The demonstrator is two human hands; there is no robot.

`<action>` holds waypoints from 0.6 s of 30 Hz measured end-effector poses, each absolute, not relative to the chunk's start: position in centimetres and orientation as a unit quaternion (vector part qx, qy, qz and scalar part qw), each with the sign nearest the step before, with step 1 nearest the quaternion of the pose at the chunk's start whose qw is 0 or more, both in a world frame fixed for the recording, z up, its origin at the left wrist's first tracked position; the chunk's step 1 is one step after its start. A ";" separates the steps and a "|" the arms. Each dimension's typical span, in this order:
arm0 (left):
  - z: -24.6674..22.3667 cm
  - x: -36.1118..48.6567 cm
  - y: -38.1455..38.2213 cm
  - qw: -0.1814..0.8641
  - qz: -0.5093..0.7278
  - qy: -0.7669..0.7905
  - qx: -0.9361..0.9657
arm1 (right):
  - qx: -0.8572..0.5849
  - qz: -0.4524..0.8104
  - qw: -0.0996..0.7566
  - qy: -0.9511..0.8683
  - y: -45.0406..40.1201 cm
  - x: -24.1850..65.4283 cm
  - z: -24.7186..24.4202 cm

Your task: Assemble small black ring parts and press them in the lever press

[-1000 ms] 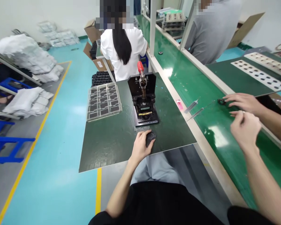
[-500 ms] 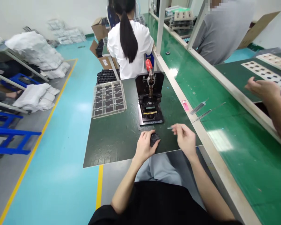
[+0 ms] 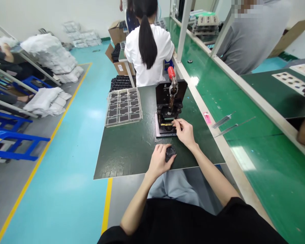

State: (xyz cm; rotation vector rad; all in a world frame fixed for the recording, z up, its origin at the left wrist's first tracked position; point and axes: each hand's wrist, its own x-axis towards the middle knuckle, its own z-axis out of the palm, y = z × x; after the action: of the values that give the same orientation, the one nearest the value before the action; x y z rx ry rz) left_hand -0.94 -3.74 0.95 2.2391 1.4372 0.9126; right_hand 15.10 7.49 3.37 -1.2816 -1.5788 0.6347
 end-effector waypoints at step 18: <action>0.9 -0.8 -3.6 0.149 0.336 0.496 0.787 | -0.486 0.148 0.469 -0.722 8.4 14.9 2.0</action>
State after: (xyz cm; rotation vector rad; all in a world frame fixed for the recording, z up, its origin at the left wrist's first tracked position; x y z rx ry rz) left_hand -0.75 -3.64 0.86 2.2611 1.4251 0.9650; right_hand 14.88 8.37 2.01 -1.1923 -1.7698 0.3631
